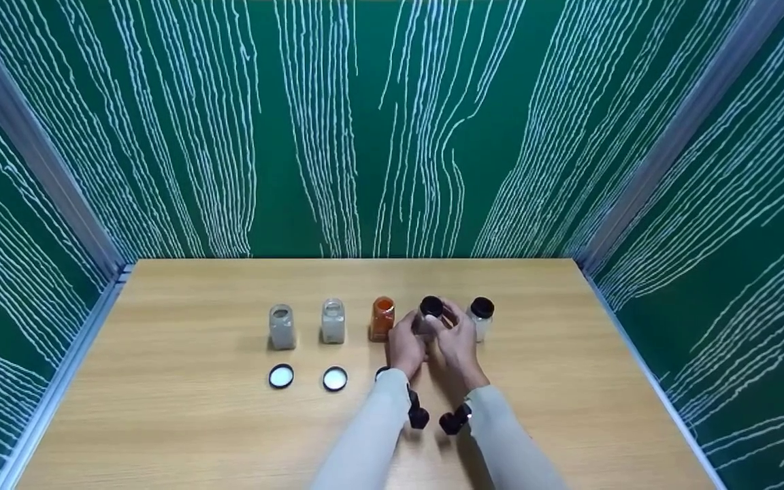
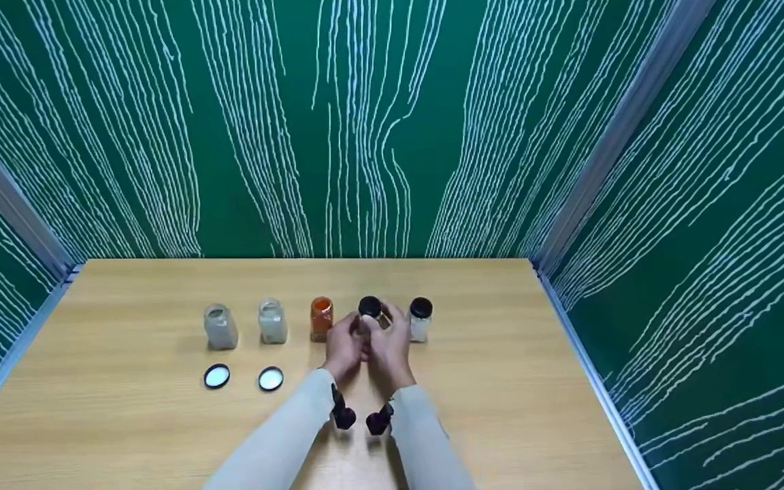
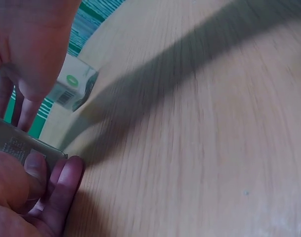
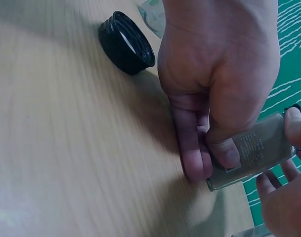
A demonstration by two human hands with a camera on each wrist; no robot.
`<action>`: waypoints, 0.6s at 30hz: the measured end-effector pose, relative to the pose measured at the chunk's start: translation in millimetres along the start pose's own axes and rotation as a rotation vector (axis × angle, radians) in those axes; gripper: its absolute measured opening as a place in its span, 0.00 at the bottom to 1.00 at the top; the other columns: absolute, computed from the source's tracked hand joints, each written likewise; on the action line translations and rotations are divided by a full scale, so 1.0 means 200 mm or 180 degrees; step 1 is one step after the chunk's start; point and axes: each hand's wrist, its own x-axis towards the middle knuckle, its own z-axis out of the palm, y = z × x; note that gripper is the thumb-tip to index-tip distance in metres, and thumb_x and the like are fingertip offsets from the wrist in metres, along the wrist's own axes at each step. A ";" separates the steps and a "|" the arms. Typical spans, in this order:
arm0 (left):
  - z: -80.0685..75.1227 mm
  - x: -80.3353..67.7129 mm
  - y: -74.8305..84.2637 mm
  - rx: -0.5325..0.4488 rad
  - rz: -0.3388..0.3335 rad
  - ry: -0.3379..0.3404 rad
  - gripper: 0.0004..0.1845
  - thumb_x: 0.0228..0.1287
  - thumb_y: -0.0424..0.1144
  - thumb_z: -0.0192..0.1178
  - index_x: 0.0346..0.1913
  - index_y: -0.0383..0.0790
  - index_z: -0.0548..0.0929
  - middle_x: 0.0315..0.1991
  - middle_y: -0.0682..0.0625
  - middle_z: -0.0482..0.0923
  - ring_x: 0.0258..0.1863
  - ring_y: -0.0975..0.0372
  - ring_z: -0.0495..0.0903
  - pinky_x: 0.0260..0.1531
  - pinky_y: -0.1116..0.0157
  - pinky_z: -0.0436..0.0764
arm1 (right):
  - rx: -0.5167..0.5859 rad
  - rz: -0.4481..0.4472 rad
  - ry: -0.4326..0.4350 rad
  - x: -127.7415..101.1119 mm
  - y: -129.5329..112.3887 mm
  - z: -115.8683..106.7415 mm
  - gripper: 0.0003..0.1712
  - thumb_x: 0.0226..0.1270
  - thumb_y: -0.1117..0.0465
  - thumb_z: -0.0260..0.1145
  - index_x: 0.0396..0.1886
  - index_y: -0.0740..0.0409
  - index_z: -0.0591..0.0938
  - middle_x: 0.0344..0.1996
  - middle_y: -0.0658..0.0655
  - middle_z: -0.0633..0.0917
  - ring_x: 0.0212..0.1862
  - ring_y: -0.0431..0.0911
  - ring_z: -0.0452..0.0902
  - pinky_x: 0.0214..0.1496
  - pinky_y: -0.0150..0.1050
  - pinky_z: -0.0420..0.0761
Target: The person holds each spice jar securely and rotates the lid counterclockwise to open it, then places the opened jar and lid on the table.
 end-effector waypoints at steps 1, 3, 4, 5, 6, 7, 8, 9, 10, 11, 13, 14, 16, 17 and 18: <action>0.00 0.00 0.00 0.0035 0.0013 0.0005 0.20 0.54 0.23 0.60 0.44 0.51 0.86 0.41 0.45 0.87 0.34 0.54 0.84 0.22 0.63 0.79 | -0.0013 -0.0023 -0.0006 0.00 0.00 0.00 0.22 0.66 0.77 0.66 0.60 0.70 0.80 0.60 0.70 0.80 0.66 0.62 0.74 0.69 0.51 0.72; 0.01 0.00 -0.01 0.0066 0.0025 0.0002 0.19 0.55 0.24 0.61 0.43 0.52 0.85 0.40 0.45 0.87 0.34 0.53 0.84 0.24 0.62 0.80 | -0.0017 -0.0072 -0.0022 0.00 0.00 -0.01 0.23 0.65 0.78 0.66 0.60 0.70 0.80 0.60 0.71 0.80 0.66 0.62 0.74 0.70 0.52 0.71; 0.01 0.00 -0.01 0.0088 0.0032 -0.0003 0.18 0.55 0.25 0.61 0.42 0.52 0.85 0.40 0.46 0.87 0.35 0.53 0.84 0.26 0.62 0.80 | -0.0047 -0.0097 -0.0025 0.00 0.00 -0.01 0.23 0.64 0.78 0.66 0.60 0.70 0.80 0.60 0.71 0.80 0.66 0.62 0.74 0.70 0.52 0.71; 0.01 0.00 -0.01 0.0109 0.0033 -0.0009 0.17 0.56 0.25 0.61 0.42 0.52 0.85 0.41 0.46 0.87 0.35 0.54 0.84 0.28 0.61 0.80 | -0.0062 -0.0103 -0.0035 0.00 -0.01 -0.01 0.23 0.64 0.78 0.66 0.60 0.70 0.81 0.60 0.71 0.80 0.67 0.62 0.73 0.70 0.52 0.71; 0.01 0.01 -0.01 0.0113 0.0036 -0.0014 0.17 0.56 0.26 0.62 0.42 0.53 0.85 0.41 0.46 0.87 0.35 0.53 0.84 0.29 0.61 0.80 | -0.0093 -0.0128 -0.0045 0.00 -0.01 -0.02 0.23 0.64 0.78 0.66 0.60 0.70 0.81 0.60 0.71 0.80 0.67 0.62 0.73 0.71 0.53 0.71; 0.00 0.01 -0.01 0.0120 0.0041 -0.0025 0.17 0.56 0.25 0.62 0.42 0.52 0.85 0.40 0.46 0.87 0.35 0.53 0.84 0.29 0.60 0.81 | -0.0128 -0.0151 -0.0053 0.01 -0.01 -0.02 0.23 0.64 0.78 0.67 0.60 0.70 0.81 0.61 0.71 0.80 0.67 0.62 0.73 0.71 0.53 0.71; 0.00 0.00 -0.01 0.0116 0.0032 -0.0036 0.17 0.55 0.25 0.62 0.42 0.52 0.85 0.40 0.46 0.87 0.35 0.53 0.84 0.29 0.60 0.81 | -0.0151 -0.0162 -0.0064 0.01 -0.01 -0.02 0.24 0.64 0.78 0.67 0.60 0.71 0.80 0.61 0.71 0.80 0.67 0.62 0.73 0.70 0.54 0.71; 0.00 0.00 -0.01 0.0150 0.0050 -0.0043 0.18 0.55 0.24 0.62 0.42 0.51 0.85 0.39 0.46 0.87 0.35 0.53 0.84 0.29 0.60 0.81 | -0.0191 -0.0183 -0.0078 0.01 -0.01 -0.03 0.24 0.64 0.78 0.67 0.60 0.72 0.80 0.61 0.71 0.80 0.67 0.62 0.73 0.70 0.54 0.71; 0.00 0.00 -0.01 0.0166 0.0064 -0.0055 0.19 0.54 0.23 0.62 0.42 0.51 0.85 0.39 0.45 0.87 0.34 0.53 0.83 0.29 0.61 0.81 | -0.0213 -0.0199 -0.0103 0.01 -0.01 -0.03 0.24 0.64 0.78 0.67 0.61 0.72 0.80 0.61 0.72 0.80 0.67 0.62 0.73 0.70 0.55 0.71; -0.01 0.00 0.00 0.0176 0.0071 -0.0067 0.19 0.53 0.22 0.61 0.42 0.50 0.85 0.37 0.45 0.87 0.33 0.53 0.83 0.27 0.61 0.81 | -0.0223 -0.0203 -0.0132 0.02 -0.01 -0.03 0.24 0.65 0.78 0.67 0.61 0.73 0.79 0.61 0.72 0.80 0.68 0.63 0.72 0.70 0.55 0.71; -0.01 0.01 0.00 0.0146 0.0074 -0.0099 0.21 0.52 0.20 0.59 0.42 0.49 0.85 0.35 0.45 0.86 0.29 0.54 0.84 0.24 0.62 0.82 | -0.0215 -0.0198 -0.0195 0.02 0.00 -0.04 0.25 0.66 0.78 0.66 0.63 0.74 0.78 0.62 0.73 0.79 0.68 0.63 0.72 0.70 0.56 0.70; -0.02 0.01 0.00 0.0119 0.0073 -0.0114 0.22 0.51 0.19 0.58 0.42 0.49 0.85 0.33 0.45 0.86 0.27 0.55 0.84 0.22 0.63 0.82 | -0.0209 -0.0179 -0.0233 0.03 0.00 -0.04 0.25 0.67 0.78 0.65 0.63 0.74 0.77 0.62 0.72 0.79 0.68 0.63 0.72 0.70 0.56 0.70; -0.02 0.00 0.00 0.0023 0.0047 -0.0152 0.23 0.51 0.18 0.56 0.43 0.48 0.85 0.33 0.44 0.85 0.23 0.57 0.83 0.17 0.64 0.81 | -0.0201 -0.0174 -0.0323 0.03 0.01 -0.04 0.25 0.68 0.78 0.63 0.65 0.74 0.76 0.63 0.72 0.79 0.68 0.64 0.72 0.71 0.57 0.68; -0.02 0.00 0.00 -0.0032 0.0020 -0.0174 0.24 0.51 0.17 0.54 0.43 0.48 0.85 0.32 0.45 0.85 0.21 0.58 0.82 0.15 0.64 0.80 | -0.0188 -0.0154 -0.0364 0.03 0.01 -0.05 0.25 0.69 0.78 0.62 0.65 0.73 0.75 0.63 0.72 0.79 0.68 0.64 0.72 0.72 0.56 0.68; -0.02 0.00 0.00 -0.0117 -0.0007 -0.0195 0.25 0.50 0.17 0.53 0.44 0.48 0.86 0.32 0.44 0.85 0.19 0.59 0.82 0.13 0.64 0.80 | -0.0193 -0.0147 -0.0403 0.04 0.02 -0.05 0.25 0.69 0.78 0.61 0.65 0.73 0.75 0.63 0.72 0.79 0.68 0.64 0.72 0.72 0.56 0.67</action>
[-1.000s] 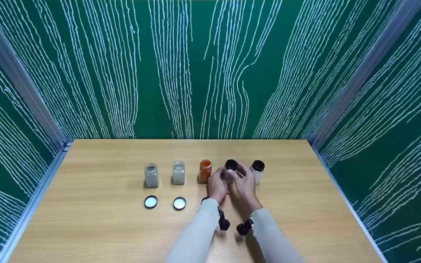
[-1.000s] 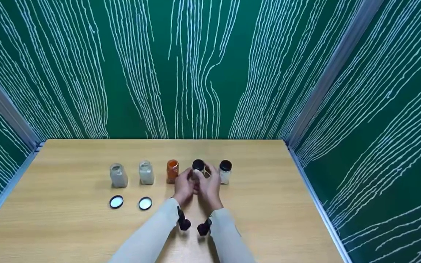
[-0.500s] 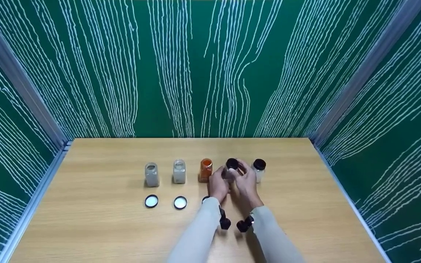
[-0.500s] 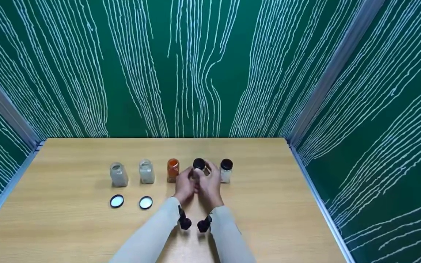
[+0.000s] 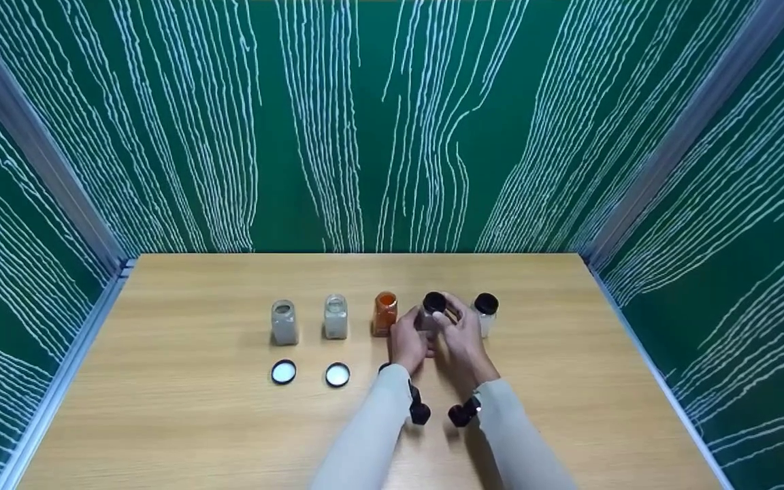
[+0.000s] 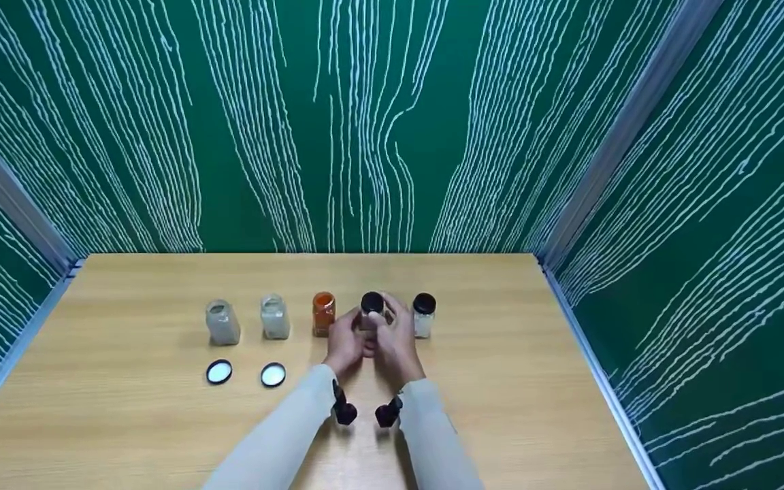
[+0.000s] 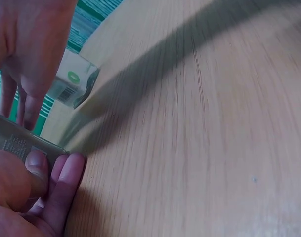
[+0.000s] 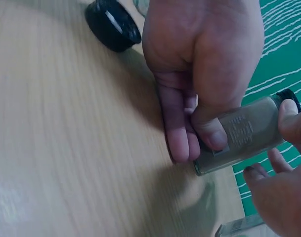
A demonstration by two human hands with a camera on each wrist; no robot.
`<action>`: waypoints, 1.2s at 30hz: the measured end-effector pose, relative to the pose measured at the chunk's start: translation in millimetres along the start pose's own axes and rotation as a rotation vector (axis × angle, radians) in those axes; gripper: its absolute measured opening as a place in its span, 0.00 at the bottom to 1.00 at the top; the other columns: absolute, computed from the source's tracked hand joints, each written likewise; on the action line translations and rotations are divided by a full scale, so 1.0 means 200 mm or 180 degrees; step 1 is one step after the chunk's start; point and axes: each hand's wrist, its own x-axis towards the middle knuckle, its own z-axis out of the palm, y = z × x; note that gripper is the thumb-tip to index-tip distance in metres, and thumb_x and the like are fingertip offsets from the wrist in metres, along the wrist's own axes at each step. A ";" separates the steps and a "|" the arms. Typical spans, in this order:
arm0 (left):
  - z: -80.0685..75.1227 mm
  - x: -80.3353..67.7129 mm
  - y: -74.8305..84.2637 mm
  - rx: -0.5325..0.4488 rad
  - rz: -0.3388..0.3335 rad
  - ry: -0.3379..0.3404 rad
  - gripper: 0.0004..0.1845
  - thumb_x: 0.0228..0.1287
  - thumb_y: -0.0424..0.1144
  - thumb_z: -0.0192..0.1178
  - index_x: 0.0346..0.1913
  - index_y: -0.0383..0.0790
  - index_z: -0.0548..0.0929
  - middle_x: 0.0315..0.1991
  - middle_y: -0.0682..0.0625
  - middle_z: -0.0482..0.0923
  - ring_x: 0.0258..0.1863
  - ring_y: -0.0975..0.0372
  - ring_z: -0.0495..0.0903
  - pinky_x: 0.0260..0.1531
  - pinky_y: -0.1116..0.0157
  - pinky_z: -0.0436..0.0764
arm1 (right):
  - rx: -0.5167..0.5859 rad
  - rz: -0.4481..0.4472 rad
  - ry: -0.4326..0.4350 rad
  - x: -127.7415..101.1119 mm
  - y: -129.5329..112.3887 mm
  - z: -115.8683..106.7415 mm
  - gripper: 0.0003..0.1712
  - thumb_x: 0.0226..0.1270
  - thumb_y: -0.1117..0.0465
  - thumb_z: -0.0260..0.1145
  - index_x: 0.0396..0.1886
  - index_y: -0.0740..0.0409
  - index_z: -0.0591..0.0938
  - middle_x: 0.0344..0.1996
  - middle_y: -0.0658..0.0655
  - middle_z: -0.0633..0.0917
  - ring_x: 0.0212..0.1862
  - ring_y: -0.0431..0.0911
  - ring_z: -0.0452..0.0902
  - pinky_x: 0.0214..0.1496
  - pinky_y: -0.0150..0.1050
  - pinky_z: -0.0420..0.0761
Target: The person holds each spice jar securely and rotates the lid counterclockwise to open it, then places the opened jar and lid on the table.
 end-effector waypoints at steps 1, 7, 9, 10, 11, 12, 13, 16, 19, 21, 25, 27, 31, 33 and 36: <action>0.00 0.00 0.00 -0.0047 -0.0019 -0.0009 0.26 0.51 0.17 0.53 0.44 0.48 0.86 0.32 0.44 0.85 0.18 0.59 0.81 0.13 0.64 0.79 | -0.0024 0.0000 -0.0042 0.00 0.00 0.00 0.25 0.70 0.78 0.61 0.66 0.73 0.75 0.63 0.72 0.78 0.69 0.64 0.71 0.72 0.56 0.67; 0.01 0.00 0.00 -0.0111 -0.0092 -0.0012 0.23 0.54 0.17 0.55 0.45 0.47 0.85 0.27 0.44 0.85 0.16 0.58 0.82 0.12 0.63 0.80 | -0.0146 -0.0001 -0.0190 -0.01 0.00 -0.01 0.25 0.74 0.75 0.58 0.69 0.73 0.71 0.67 0.74 0.74 0.72 0.66 0.66 0.74 0.58 0.64; 0.01 0.00 0.00 0.0068 0.0016 0.0055 0.21 0.55 0.19 0.59 0.44 0.48 0.85 0.28 0.44 0.85 0.21 0.57 0.83 0.17 0.63 0.81 | -0.0118 0.0020 -0.0202 -0.04 -0.06 0.00 0.27 0.74 0.75 0.59 0.71 0.73 0.69 0.68 0.75 0.72 0.73 0.67 0.64 0.74 0.59 0.63; 0.01 0.00 -0.01 0.0154 0.0085 0.0104 0.20 0.54 0.20 0.60 0.43 0.48 0.85 0.29 0.45 0.85 0.23 0.56 0.83 0.19 0.62 0.81 | -0.0055 0.0040 -0.0170 -0.05 -0.06 0.01 0.29 0.73 0.75 0.60 0.72 0.73 0.67 0.69 0.75 0.71 0.73 0.67 0.63 0.74 0.59 0.63; 0.01 0.00 -0.01 0.0270 0.0150 0.0156 0.18 0.55 0.22 0.61 0.42 0.48 0.85 0.30 0.46 0.86 0.25 0.55 0.82 0.21 0.61 0.80 | -0.0001 0.0055 -0.0124 -0.05 -0.06 0.02 0.31 0.73 0.74 0.61 0.73 0.72 0.66 0.70 0.74 0.70 0.74 0.66 0.63 0.74 0.59 0.63; 0.01 0.00 -0.02 0.0377 0.0232 0.0213 0.17 0.54 0.23 0.62 0.41 0.49 0.84 0.31 0.47 0.85 0.27 0.54 0.82 0.23 0.61 0.79 | 0.0040 0.0067 -0.0055 -0.05 -0.06 0.03 0.32 0.71 0.73 0.63 0.73 0.72 0.66 0.70 0.74 0.70 0.73 0.66 0.63 0.74 0.59 0.63; 0.01 0.01 -0.02 0.0459 0.0300 0.0263 0.16 0.54 0.24 0.63 0.40 0.49 0.84 0.32 0.48 0.85 0.28 0.54 0.81 0.25 0.61 0.78 | 0.0069 0.0068 0.0022 -0.05 -0.06 0.04 0.34 0.70 0.73 0.65 0.73 0.72 0.65 0.69 0.74 0.71 0.73 0.66 0.63 0.73 0.59 0.64; 0.01 0.01 -0.02 0.0461 0.0344 0.0282 0.16 0.54 0.23 0.62 0.40 0.48 0.85 0.30 0.50 0.85 0.29 0.55 0.81 0.26 0.62 0.77 | 0.0156 0.0106 0.0327 -0.03 -0.01 0.08 0.34 0.66 0.72 0.71 0.68 0.70 0.68 0.66 0.72 0.73 0.71 0.64 0.67 0.72 0.55 0.69; 0.01 0.01 -0.02 0.0431 0.0296 0.0252 0.18 0.53 0.22 0.62 0.40 0.49 0.85 0.30 0.50 0.84 0.29 0.55 0.82 0.26 0.63 0.77 | 0.0122 0.0196 0.0533 -0.03 -0.02 0.10 0.29 0.66 0.69 0.72 0.63 0.69 0.70 0.64 0.71 0.75 0.69 0.63 0.70 0.69 0.52 0.72; 0.01 0.01 -0.02 0.0474 0.0276 0.0256 0.18 0.52 0.22 0.62 0.40 0.50 0.85 0.31 0.50 0.84 0.30 0.54 0.82 0.27 0.62 0.78 | 0.0212 0.0262 0.0560 -0.03 -0.02 0.11 0.27 0.67 0.70 0.70 0.62 0.68 0.71 0.64 0.70 0.75 0.69 0.62 0.71 0.68 0.51 0.74; 0.01 0.01 -0.02 0.0537 0.0274 0.0269 0.17 0.52 0.23 0.59 0.37 0.49 0.83 0.30 0.48 0.83 0.29 0.51 0.81 0.27 0.57 0.76 | 0.0276 0.0263 0.0385 -0.03 -0.02 0.10 0.22 0.73 0.72 0.63 0.63 0.69 0.71 0.65 0.70 0.74 0.68 0.63 0.70 0.65 0.51 0.76; 0.01 0.01 -0.02 0.0532 0.0288 0.0273 0.17 0.51 0.22 0.58 0.36 0.49 0.82 0.29 0.47 0.82 0.28 0.51 0.80 0.26 0.56 0.75 | 0.0277 0.0196 0.0229 -0.04 -0.02 0.09 0.21 0.75 0.74 0.58 0.65 0.71 0.70 0.65 0.72 0.72 0.69 0.65 0.68 0.67 0.54 0.74; 0.01 0.01 -0.02 0.0472 0.0302 0.0284 0.17 0.50 0.21 0.58 0.36 0.48 0.81 0.28 0.46 0.81 0.27 0.52 0.77 0.24 0.58 0.74 | 0.0116 0.0111 0.0004 -0.03 -0.02 0.07 0.23 0.77 0.74 0.53 0.69 0.69 0.69 0.68 0.71 0.71 0.73 0.64 0.64 0.72 0.57 0.66; 0.01 0.01 -0.02 0.0460 0.0302 0.0289 0.19 0.50 0.21 0.58 0.39 0.48 0.83 0.29 0.47 0.82 0.27 0.54 0.78 0.24 0.59 0.75 | 0.0156 0.0139 -0.0012 -0.03 -0.02 0.07 0.27 0.76 0.73 0.56 0.72 0.67 0.67 0.70 0.70 0.70 0.73 0.63 0.63 0.73 0.58 0.65; 0.01 0.01 -0.02 0.0321 0.0207 0.0217 0.19 0.53 0.22 0.58 0.41 0.50 0.85 0.27 0.50 0.83 0.24 0.57 0.79 0.23 0.61 0.75 | 0.0264 0.0149 0.0128 -0.04 -0.01 0.07 0.34 0.71 0.72 0.65 0.73 0.66 0.64 0.69 0.69 0.70 0.72 0.61 0.64 0.72 0.56 0.67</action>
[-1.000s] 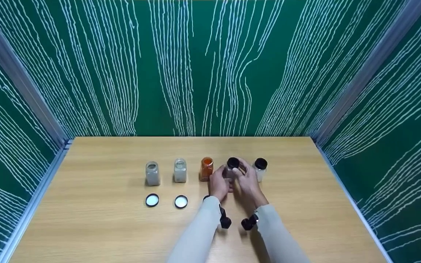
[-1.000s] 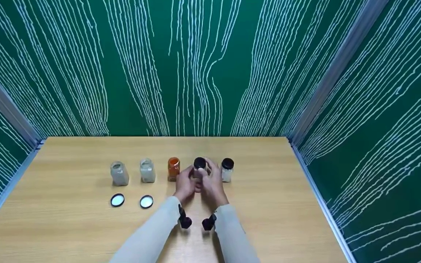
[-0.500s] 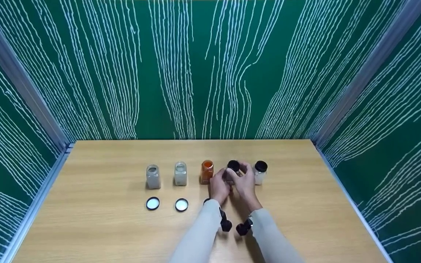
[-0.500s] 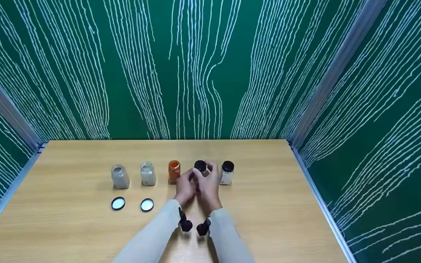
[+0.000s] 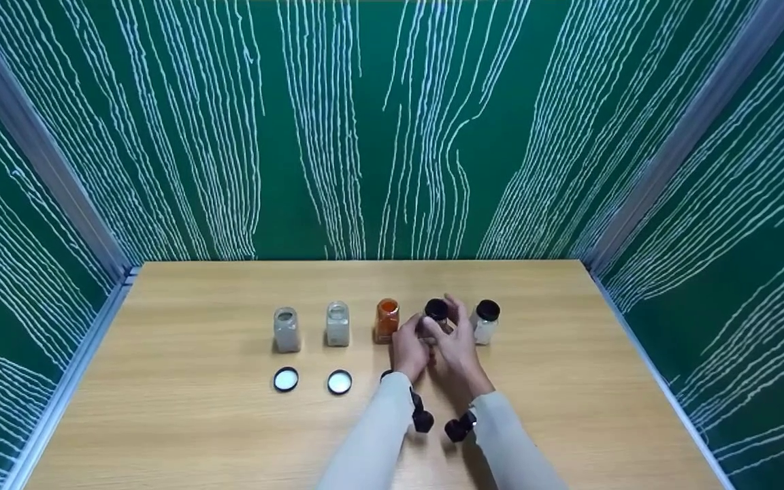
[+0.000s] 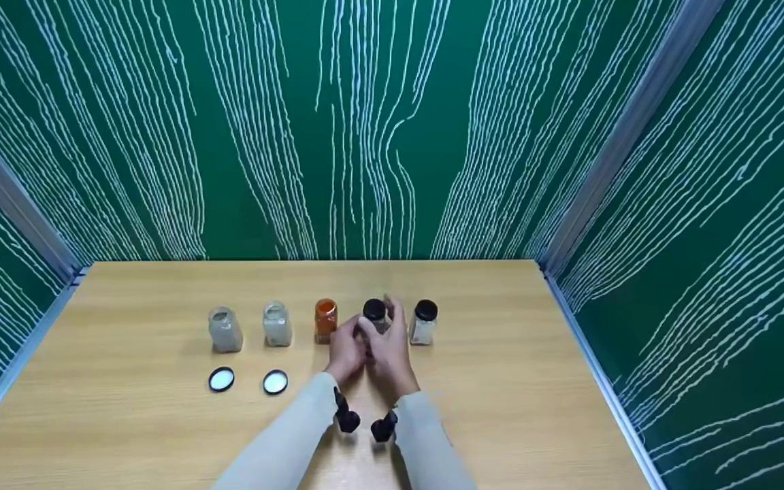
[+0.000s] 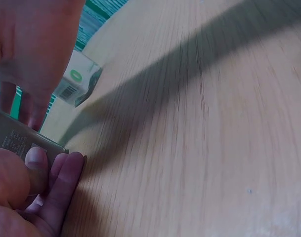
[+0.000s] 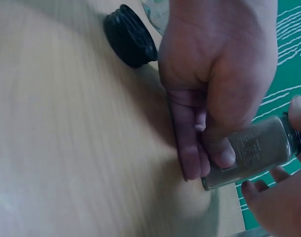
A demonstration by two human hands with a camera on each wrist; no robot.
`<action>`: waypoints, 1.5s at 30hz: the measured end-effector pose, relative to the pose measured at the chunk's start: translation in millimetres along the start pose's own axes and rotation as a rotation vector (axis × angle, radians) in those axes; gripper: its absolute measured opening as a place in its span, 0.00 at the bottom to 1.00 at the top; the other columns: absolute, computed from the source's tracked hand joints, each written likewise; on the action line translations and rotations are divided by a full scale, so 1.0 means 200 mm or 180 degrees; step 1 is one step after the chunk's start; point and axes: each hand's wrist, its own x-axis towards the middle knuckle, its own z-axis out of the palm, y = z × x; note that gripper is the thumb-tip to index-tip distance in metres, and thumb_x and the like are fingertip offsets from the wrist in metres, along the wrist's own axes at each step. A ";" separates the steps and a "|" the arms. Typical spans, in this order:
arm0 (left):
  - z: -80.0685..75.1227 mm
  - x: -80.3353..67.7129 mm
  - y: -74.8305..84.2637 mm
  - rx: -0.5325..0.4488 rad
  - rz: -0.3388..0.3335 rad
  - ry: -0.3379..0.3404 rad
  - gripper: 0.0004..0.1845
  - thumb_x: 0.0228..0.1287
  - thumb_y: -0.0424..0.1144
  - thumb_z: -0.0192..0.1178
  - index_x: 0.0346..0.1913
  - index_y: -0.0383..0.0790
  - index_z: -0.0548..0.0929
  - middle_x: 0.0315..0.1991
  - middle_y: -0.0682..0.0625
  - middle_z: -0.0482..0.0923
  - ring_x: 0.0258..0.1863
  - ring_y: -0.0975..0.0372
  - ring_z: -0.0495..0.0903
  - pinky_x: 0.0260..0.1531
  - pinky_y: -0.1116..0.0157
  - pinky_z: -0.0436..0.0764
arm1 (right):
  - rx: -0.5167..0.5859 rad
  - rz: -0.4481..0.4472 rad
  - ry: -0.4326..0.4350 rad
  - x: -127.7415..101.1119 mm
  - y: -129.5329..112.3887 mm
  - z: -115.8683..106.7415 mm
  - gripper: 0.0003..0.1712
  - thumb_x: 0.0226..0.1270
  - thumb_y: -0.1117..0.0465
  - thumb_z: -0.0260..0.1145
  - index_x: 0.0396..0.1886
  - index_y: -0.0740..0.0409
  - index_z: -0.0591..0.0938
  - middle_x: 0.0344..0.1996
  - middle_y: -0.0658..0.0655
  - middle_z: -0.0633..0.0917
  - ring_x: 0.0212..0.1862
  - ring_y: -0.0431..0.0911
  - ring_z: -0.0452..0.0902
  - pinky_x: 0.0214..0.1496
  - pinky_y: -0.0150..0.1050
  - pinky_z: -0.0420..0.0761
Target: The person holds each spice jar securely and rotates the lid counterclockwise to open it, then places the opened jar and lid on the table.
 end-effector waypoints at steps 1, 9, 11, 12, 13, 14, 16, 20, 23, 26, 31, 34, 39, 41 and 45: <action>0.00 0.00 0.00 -0.0031 -0.0045 -0.0029 0.19 0.55 0.23 0.58 0.41 0.51 0.84 0.27 0.51 0.83 0.24 0.58 0.78 0.22 0.62 0.75 | 0.0020 0.0002 0.0089 0.00 0.00 0.00 0.36 0.69 0.72 0.68 0.72 0.66 0.64 0.68 0.69 0.71 0.72 0.60 0.66 0.72 0.55 0.68; 0.02 -0.02 0.00 0.0143 -0.0057 -0.0034 0.17 0.57 0.24 0.60 0.42 0.50 0.85 0.29 0.49 0.83 0.27 0.55 0.79 0.26 0.60 0.76 | 0.0085 0.0175 0.0354 -0.01 0.02 0.02 0.25 0.70 0.74 0.65 0.63 0.69 0.67 0.65 0.70 0.70 0.68 0.64 0.70 0.66 0.53 0.76; 0.01 -0.01 0.01 0.0199 -0.0027 -0.0020 0.19 0.54 0.23 0.60 0.44 0.49 0.85 0.32 0.48 0.84 0.28 0.53 0.80 0.29 0.58 0.77 | -0.0031 0.0163 0.0198 -0.02 0.00 0.01 0.25 0.73 0.74 0.60 0.67 0.67 0.68 0.68 0.70 0.69 0.69 0.64 0.68 0.68 0.54 0.73; 0.01 -0.01 0.01 0.0227 -0.0002 -0.0011 0.19 0.53 0.23 0.60 0.44 0.48 0.85 0.33 0.47 0.85 0.29 0.53 0.79 0.29 0.57 0.77 | -0.0062 0.0148 0.0112 -0.03 0.00 0.00 0.26 0.74 0.74 0.58 0.69 0.66 0.68 0.70 0.70 0.68 0.70 0.64 0.68 0.69 0.55 0.72; 0.00 -0.01 0.01 0.0242 0.0016 0.0002 0.20 0.53 0.23 0.61 0.45 0.48 0.85 0.33 0.47 0.85 0.29 0.53 0.79 0.30 0.57 0.77 | -0.0121 0.0109 0.0032 -0.03 -0.01 -0.01 0.28 0.74 0.74 0.58 0.72 0.64 0.67 0.72 0.69 0.67 0.71 0.64 0.67 0.70 0.56 0.70; 0.00 -0.01 0.02 0.0219 0.0017 0.0003 0.20 0.53 0.23 0.61 0.46 0.48 0.85 0.33 0.48 0.85 0.29 0.54 0.79 0.29 0.58 0.77 | -0.0206 0.0050 -0.0024 -0.03 -0.01 -0.01 0.30 0.75 0.74 0.58 0.74 0.63 0.66 0.73 0.69 0.66 0.72 0.63 0.66 0.72 0.56 0.68; -0.01 -0.01 0.03 0.0141 0.0001 -0.0019 0.18 0.55 0.23 0.61 0.44 0.48 0.85 0.31 0.49 0.84 0.27 0.55 0.79 0.26 0.60 0.77 | -0.0317 -0.0089 -0.0069 -0.03 -0.01 -0.02 0.34 0.74 0.72 0.61 0.77 0.63 0.63 0.74 0.69 0.65 0.74 0.62 0.63 0.74 0.56 0.64; -0.01 -0.02 0.04 -0.0037 -0.0127 -0.0121 0.14 0.62 0.27 0.60 0.41 0.52 0.84 0.26 0.54 0.81 0.23 0.60 0.77 0.21 0.66 0.74 | -0.0245 -0.0197 0.0142 -0.02 0.00 -0.01 0.37 0.69 0.69 0.69 0.73 0.65 0.63 0.70 0.69 0.69 0.74 0.61 0.62 0.74 0.56 0.64; -0.01 -0.02 0.04 0.0015 -0.0095 -0.0110 0.12 0.63 0.28 0.60 0.39 0.52 0.83 0.25 0.53 0.79 0.23 0.59 0.76 0.22 0.65 0.74 | -0.0145 -0.0123 0.0391 -0.01 0.00 0.00 0.34 0.66 0.68 0.73 0.65 0.67 0.66 0.65 0.69 0.71 0.71 0.61 0.66 0.71 0.56 0.69; 0.00 -0.02 0.04 0.0158 0.0062 -0.0014 0.15 0.59 0.25 0.62 0.41 0.51 0.84 0.29 0.51 0.83 0.27 0.56 0.79 0.26 0.60 0.76 | -0.0121 0.0041 0.0447 -0.01 0.00 0.00 0.29 0.68 0.67 0.71 0.62 0.66 0.66 0.65 0.68 0.71 0.70 0.62 0.68 0.68 0.56 0.73; 0.01 -0.01 0.01 0.0225 0.0162 0.0062 0.20 0.52 0.22 0.62 0.43 0.49 0.84 0.35 0.46 0.86 0.31 0.51 0.82 0.30 0.53 0.79 | -0.0088 0.0175 0.0066 -0.02 -0.01 -0.02 0.25 0.77 0.71 0.58 0.70 0.62 0.68 0.71 0.65 0.68 0.69 0.62 0.69 0.67 0.52 0.74; 0.00 0.00 0.00 0.0195 0.0142 0.0070 0.19 0.52 0.23 0.63 0.43 0.49 0.84 0.35 0.45 0.86 0.32 0.51 0.82 0.30 0.53 0.79 | -0.0050 0.0124 -0.0157 -0.02 -0.02 -0.02 0.30 0.78 0.72 0.55 0.77 0.60 0.64 0.74 0.65 0.64 0.70 0.62 0.68 0.68 0.50 0.74; 0.02 0.01 -0.03 0.0181 0.0159 0.0084 0.20 0.53 0.25 0.64 0.47 0.49 0.85 0.38 0.47 0.88 0.34 0.51 0.84 0.34 0.54 0.79 | 0.0065 0.0055 -0.0017 -0.02 0.00 -0.01 0.38 0.72 0.71 0.64 0.76 0.60 0.58 0.73 0.65 0.65 0.72 0.60 0.65 0.68 0.51 0.73; 0.02 0.01 -0.04 0.0176 0.0165 0.0095 0.22 0.53 0.24 0.62 0.48 0.49 0.86 0.39 0.47 0.88 0.35 0.51 0.84 0.34 0.53 0.79 | 0.0048 0.0009 0.0134 -0.02 0.00 -0.01 0.36 0.70 0.69 0.68 0.71 0.62 0.60 0.71 0.66 0.68 0.72 0.59 0.65 0.69 0.54 0.71; 0.02 0.00 -0.03 0.0170 0.0137 0.0072 0.21 0.53 0.23 0.61 0.46 0.49 0.85 0.38 0.47 0.87 0.33 0.51 0.83 0.32 0.54 0.79 | -0.0025 0.0057 0.0282 -0.02 0.01 0.00 0.29 0.70 0.67 0.68 0.64 0.64 0.64 0.68 0.67 0.69 0.70 0.60 0.67 0.67 0.54 0.74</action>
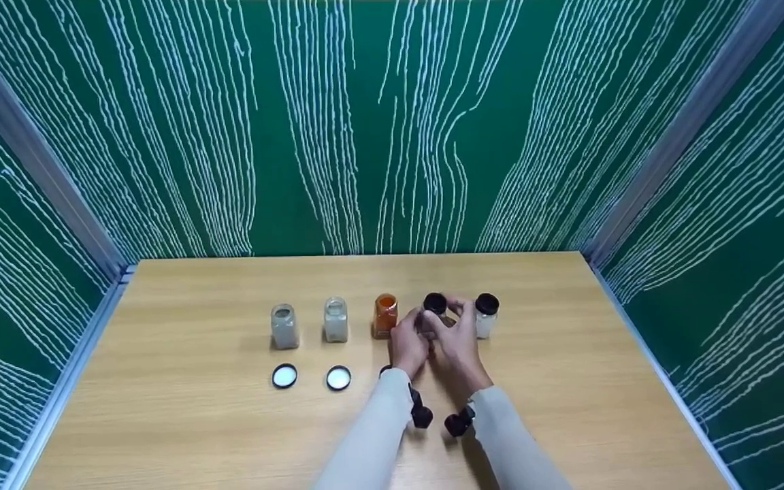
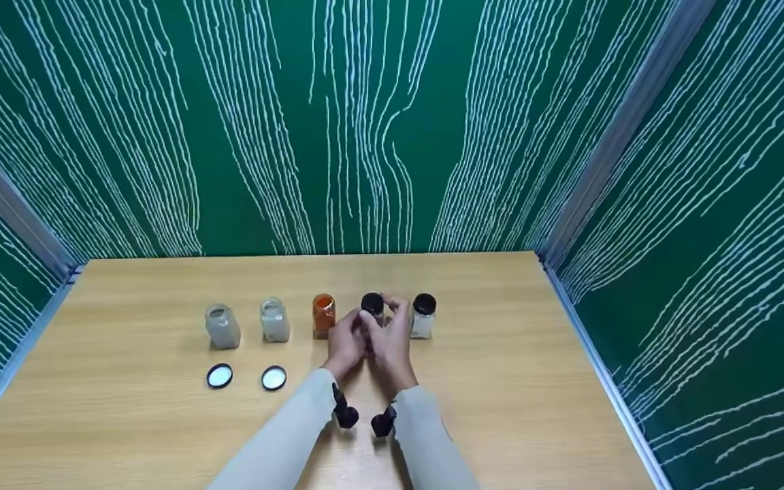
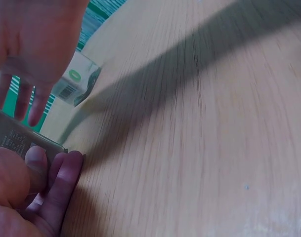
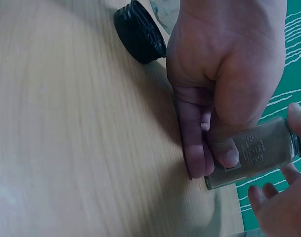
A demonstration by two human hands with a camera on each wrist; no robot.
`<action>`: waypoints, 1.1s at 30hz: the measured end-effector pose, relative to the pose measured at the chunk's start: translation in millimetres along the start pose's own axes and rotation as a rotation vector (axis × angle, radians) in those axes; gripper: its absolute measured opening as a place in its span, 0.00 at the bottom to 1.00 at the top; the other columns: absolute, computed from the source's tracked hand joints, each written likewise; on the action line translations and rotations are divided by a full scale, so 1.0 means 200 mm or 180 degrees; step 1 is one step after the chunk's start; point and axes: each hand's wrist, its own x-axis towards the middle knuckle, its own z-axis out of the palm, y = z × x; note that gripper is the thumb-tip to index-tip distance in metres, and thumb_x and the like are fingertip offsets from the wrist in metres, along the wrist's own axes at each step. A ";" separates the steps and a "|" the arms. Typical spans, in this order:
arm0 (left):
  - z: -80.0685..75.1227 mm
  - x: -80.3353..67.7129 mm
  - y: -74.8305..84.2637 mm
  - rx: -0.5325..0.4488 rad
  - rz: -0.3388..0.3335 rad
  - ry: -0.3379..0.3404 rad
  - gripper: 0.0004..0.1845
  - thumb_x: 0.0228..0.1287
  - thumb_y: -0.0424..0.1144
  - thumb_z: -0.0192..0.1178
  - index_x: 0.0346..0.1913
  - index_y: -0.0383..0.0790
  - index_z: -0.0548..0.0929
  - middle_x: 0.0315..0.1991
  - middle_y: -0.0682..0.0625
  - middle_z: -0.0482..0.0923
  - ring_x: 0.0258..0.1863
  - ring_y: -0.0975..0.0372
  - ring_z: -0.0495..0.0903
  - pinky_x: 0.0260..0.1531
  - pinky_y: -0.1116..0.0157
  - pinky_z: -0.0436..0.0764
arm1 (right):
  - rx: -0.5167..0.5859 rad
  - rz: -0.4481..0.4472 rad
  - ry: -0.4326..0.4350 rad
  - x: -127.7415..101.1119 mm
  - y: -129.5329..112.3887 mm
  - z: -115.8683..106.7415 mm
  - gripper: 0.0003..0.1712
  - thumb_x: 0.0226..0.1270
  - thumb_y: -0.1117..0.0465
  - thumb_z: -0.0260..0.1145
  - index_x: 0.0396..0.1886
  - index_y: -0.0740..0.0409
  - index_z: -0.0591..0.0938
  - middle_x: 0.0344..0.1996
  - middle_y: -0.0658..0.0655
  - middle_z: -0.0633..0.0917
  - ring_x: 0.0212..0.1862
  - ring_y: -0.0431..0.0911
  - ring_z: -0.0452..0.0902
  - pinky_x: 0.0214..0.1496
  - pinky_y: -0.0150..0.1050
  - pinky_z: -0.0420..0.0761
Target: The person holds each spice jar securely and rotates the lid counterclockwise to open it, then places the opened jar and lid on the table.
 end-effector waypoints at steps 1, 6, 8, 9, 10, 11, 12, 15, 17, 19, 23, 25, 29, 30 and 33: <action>-0.01 0.00 0.00 0.0003 -0.0016 -0.0019 0.20 0.53 0.23 0.61 0.44 0.49 0.85 0.37 0.47 0.87 0.33 0.51 0.82 0.31 0.55 0.79 | -0.0024 0.0022 -0.0002 0.00 0.00 0.00 0.28 0.71 0.67 0.67 0.64 0.65 0.65 0.68 0.68 0.69 0.70 0.62 0.68 0.67 0.53 0.74; -0.03 0.00 0.02 -0.0232 -0.0218 -0.0201 0.16 0.56 0.23 0.61 0.41 0.49 0.82 0.33 0.47 0.85 0.27 0.56 0.82 0.22 0.63 0.80 | -0.0160 0.0005 -0.0193 0.00 -0.02 -0.01 0.22 0.77 0.71 0.57 0.67 0.67 0.68 0.70 0.70 0.68 0.69 0.65 0.70 0.69 0.53 0.71; -0.04 0.00 0.03 -0.0352 -0.0300 -0.0248 0.18 0.55 0.22 0.60 0.43 0.50 0.83 0.34 0.46 0.86 0.24 0.58 0.83 0.18 0.64 0.80 | -0.0234 -0.0005 -0.0306 0.00 -0.03 -0.02 0.22 0.78 0.71 0.55 0.69 0.66 0.68 0.72 0.69 0.67 0.70 0.64 0.69 0.71 0.54 0.68; -0.04 0.00 0.03 -0.0370 -0.0317 -0.0258 0.19 0.55 0.22 0.61 0.44 0.50 0.84 0.35 0.46 0.86 0.23 0.58 0.82 0.17 0.65 0.80 | -0.0271 -0.0024 -0.0352 0.00 -0.03 -0.03 0.24 0.78 0.70 0.55 0.70 0.65 0.68 0.72 0.69 0.67 0.71 0.63 0.67 0.72 0.54 0.67; -0.04 0.00 0.03 -0.0351 -0.0315 -0.0257 0.20 0.56 0.23 0.61 0.45 0.50 0.84 0.35 0.47 0.86 0.23 0.59 0.82 0.17 0.65 0.79 | -0.0301 -0.0028 -0.0385 0.00 -0.03 -0.03 0.25 0.78 0.70 0.55 0.72 0.64 0.67 0.73 0.68 0.66 0.72 0.63 0.66 0.73 0.55 0.66; -0.04 0.00 0.03 -0.0334 -0.0321 -0.0252 0.20 0.56 0.23 0.61 0.46 0.50 0.85 0.36 0.47 0.87 0.24 0.59 0.83 0.18 0.66 0.79 | -0.0298 -0.0059 -0.0404 0.00 -0.03 -0.03 0.26 0.78 0.70 0.57 0.73 0.64 0.66 0.73 0.69 0.66 0.73 0.62 0.65 0.73 0.55 0.66; -0.04 0.00 0.03 -0.0299 -0.0307 -0.0236 0.20 0.56 0.24 0.62 0.47 0.51 0.85 0.37 0.47 0.87 0.26 0.59 0.83 0.19 0.66 0.79 | -0.0299 -0.0086 -0.0404 0.00 -0.03 -0.04 0.28 0.77 0.69 0.58 0.73 0.65 0.65 0.73 0.69 0.66 0.73 0.62 0.64 0.73 0.55 0.66; -0.03 0.00 0.02 -0.0242 -0.0244 -0.0188 0.19 0.57 0.25 0.64 0.47 0.52 0.85 0.38 0.49 0.87 0.30 0.58 0.83 0.20 0.66 0.78 | -0.0265 -0.0141 -0.0299 0.01 -0.02 -0.03 0.32 0.73 0.69 0.65 0.71 0.66 0.64 0.71 0.70 0.69 0.73 0.61 0.64 0.72 0.55 0.68; -0.02 0.00 0.01 -0.0260 -0.0223 -0.0174 0.19 0.57 0.25 0.64 0.47 0.52 0.85 0.37 0.49 0.87 0.30 0.57 0.83 0.20 0.65 0.78 | -0.0196 -0.0149 -0.0202 0.01 -0.02 -0.03 0.32 0.70 0.69 0.68 0.68 0.67 0.64 0.68 0.70 0.71 0.72 0.60 0.66 0.71 0.54 0.70; -0.02 -0.01 0.01 -0.0257 -0.0209 -0.0168 0.20 0.57 0.24 0.63 0.47 0.52 0.85 0.36 0.49 0.87 0.30 0.56 0.83 0.20 0.65 0.78 | -0.0153 -0.0118 -0.0120 0.01 -0.02 -0.03 0.32 0.67 0.69 0.70 0.65 0.67 0.65 0.67 0.69 0.73 0.71 0.59 0.68 0.70 0.53 0.72; -0.02 -0.01 0.01 -0.0151 -0.0201 -0.0165 0.21 0.56 0.24 0.63 0.47 0.53 0.85 0.37 0.50 0.87 0.32 0.55 0.84 0.22 0.65 0.78 | -0.0221 -0.0087 -0.0027 0.01 -0.01 -0.03 0.29 0.67 0.68 0.71 0.61 0.67 0.67 0.66 0.67 0.74 0.70 0.59 0.69 0.68 0.52 0.74; -0.02 -0.02 0.01 -0.0129 -0.0216 -0.0190 0.22 0.56 0.24 0.62 0.48 0.53 0.85 0.39 0.49 0.88 0.32 0.55 0.84 0.22 0.65 0.79 | -0.0295 -0.0092 -0.0022 0.00 -0.02 -0.03 0.26 0.68 0.69 0.70 0.61 0.67 0.69 0.66 0.68 0.73 0.70 0.60 0.68 0.69 0.53 0.73; -0.03 -0.02 0.03 -0.0313 -0.0346 -0.0290 0.24 0.56 0.22 0.60 0.51 0.52 0.85 0.39 0.47 0.87 0.27 0.58 0.83 0.18 0.65 0.80 | -0.0446 -0.0135 -0.0169 0.00 -0.02 -0.04 0.21 0.73 0.70 0.62 0.63 0.66 0.71 0.66 0.68 0.73 0.72 0.60 0.66 0.73 0.56 0.66; -0.03 -0.02 0.03 -0.0375 -0.0374 -0.0309 0.25 0.56 0.22 0.59 0.52 0.51 0.85 0.38 0.46 0.87 0.25 0.58 0.83 0.17 0.65 0.80 | -0.0485 -0.0191 -0.0230 0.00 -0.03 -0.05 0.21 0.75 0.71 0.60 0.65 0.67 0.71 0.66 0.69 0.74 0.72 0.61 0.66 0.74 0.57 0.65; -0.04 -0.02 0.05 -0.0435 -0.0378 -0.0324 0.26 0.56 0.21 0.60 0.55 0.49 0.85 0.36 0.44 0.87 0.21 0.60 0.83 0.15 0.66 0.80 | -0.0584 -0.0332 -0.0399 0.00 -0.03 -0.06 0.23 0.77 0.72 0.56 0.69 0.67 0.71 0.67 0.70 0.74 0.72 0.62 0.66 0.73 0.60 0.64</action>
